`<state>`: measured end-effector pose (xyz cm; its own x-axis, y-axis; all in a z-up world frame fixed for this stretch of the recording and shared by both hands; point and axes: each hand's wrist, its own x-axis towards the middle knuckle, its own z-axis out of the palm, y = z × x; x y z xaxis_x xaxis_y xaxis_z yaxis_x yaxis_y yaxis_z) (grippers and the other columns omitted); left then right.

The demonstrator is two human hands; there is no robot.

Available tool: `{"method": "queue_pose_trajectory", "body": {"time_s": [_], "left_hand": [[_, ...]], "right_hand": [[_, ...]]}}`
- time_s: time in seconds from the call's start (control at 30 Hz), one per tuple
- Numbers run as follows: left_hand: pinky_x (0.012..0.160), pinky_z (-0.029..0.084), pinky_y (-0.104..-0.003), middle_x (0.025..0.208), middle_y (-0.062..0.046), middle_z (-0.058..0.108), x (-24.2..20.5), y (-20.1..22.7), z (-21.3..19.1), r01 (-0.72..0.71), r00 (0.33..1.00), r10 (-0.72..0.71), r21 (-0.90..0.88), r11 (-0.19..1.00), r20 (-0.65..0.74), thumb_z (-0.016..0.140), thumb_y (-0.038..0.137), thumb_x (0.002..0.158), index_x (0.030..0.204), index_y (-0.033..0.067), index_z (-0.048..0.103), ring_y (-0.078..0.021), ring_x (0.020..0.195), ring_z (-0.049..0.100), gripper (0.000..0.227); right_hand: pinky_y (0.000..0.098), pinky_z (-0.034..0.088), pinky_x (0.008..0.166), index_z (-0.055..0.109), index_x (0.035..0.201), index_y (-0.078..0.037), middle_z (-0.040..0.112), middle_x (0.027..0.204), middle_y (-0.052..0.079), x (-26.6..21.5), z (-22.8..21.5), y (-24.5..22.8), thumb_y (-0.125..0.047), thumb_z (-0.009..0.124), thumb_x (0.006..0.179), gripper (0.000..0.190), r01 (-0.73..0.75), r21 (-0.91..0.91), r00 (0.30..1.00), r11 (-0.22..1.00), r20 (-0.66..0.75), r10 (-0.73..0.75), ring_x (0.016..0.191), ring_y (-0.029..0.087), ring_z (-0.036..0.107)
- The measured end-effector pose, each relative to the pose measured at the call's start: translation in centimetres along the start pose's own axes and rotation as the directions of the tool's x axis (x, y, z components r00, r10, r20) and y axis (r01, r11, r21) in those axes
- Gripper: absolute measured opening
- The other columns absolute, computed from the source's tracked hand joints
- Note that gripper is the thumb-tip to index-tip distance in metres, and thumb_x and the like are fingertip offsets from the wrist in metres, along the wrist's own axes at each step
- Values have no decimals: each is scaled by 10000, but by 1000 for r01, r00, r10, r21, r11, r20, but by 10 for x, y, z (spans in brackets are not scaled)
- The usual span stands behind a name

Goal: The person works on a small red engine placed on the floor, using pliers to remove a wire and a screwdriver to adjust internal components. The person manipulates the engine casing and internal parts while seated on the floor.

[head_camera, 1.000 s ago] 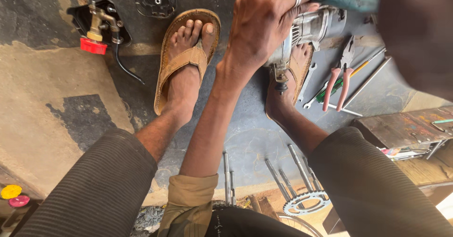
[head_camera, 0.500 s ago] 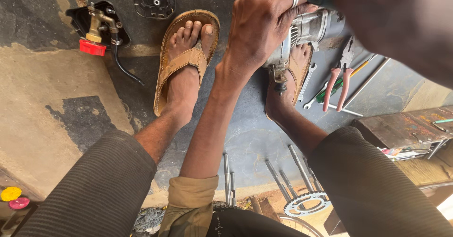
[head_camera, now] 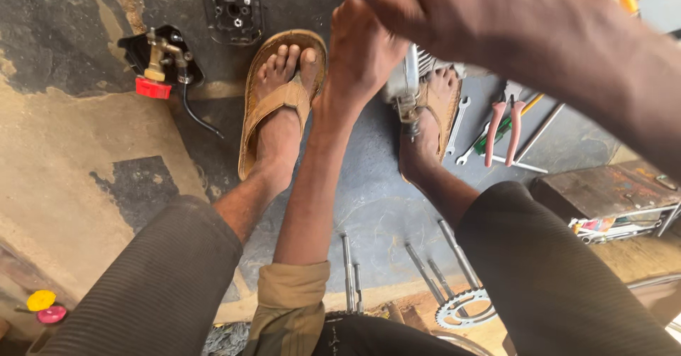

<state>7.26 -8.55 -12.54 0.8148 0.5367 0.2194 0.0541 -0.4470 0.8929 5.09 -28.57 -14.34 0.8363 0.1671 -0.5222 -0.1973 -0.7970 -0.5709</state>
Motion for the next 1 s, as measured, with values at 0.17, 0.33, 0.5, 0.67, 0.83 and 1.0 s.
{"method": "queue_pose_trajectory", "body": {"time_s": [0.17,0.33,0.5,0.67,0.83,1.0], "left_hand": [[710,560,-458,813,-157,686,4,4,5,26,1000,-26,46,999,-6,798,74,795,797,13,673,-339,770,691,139],[726,571,-420,868,-127,714,-4,1,8,124,992,-123,-12,992,42,784,71,883,890,36,702,-301,793,714,90],[789,548,-446,898,-123,721,-8,-4,2,93,995,-89,-65,994,52,824,99,853,948,14,690,-326,864,711,185],[917,560,-411,1096,-157,687,-1,9,-6,26,1000,-26,-335,942,3,769,42,890,1133,-20,654,-324,1038,701,276],[756,556,-415,909,-138,744,16,23,-16,194,968,-190,-14,981,162,821,58,903,1089,62,794,-317,828,735,188],[943,631,-335,1172,-121,729,12,24,-18,51,998,-42,-210,976,50,680,-99,923,1156,27,707,-283,1073,748,266]], "right_hand": [[377,171,1239,439,1479,31,390,1573,229,11,7,12,-152,566,978,548,308,43,949,951,-83,-303,1481,329,285],[549,299,1168,430,1381,182,336,1520,377,12,23,64,-131,591,1004,516,-335,569,925,751,47,377,1390,570,271],[362,185,1287,417,1546,-16,362,1638,218,19,13,36,-211,556,1033,567,239,-157,964,958,-78,-254,1546,314,271],[357,134,1274,402,1542,5,347,1615,227,1,-2,8,-209,601,960,650,240,24,970,970,-39,-239,1533,315,244],[439,343,1166,524,1334,152,461,1486,339,1,2,27,-236,553,1003,511,-408,332,913,851,123,390,1374,449,376],[392,292,1073,485,1350,45,450,1391,255,8,-31,-74,-158,574,976,435,427,43,904,903,13,-427,1289,343,378]]}}
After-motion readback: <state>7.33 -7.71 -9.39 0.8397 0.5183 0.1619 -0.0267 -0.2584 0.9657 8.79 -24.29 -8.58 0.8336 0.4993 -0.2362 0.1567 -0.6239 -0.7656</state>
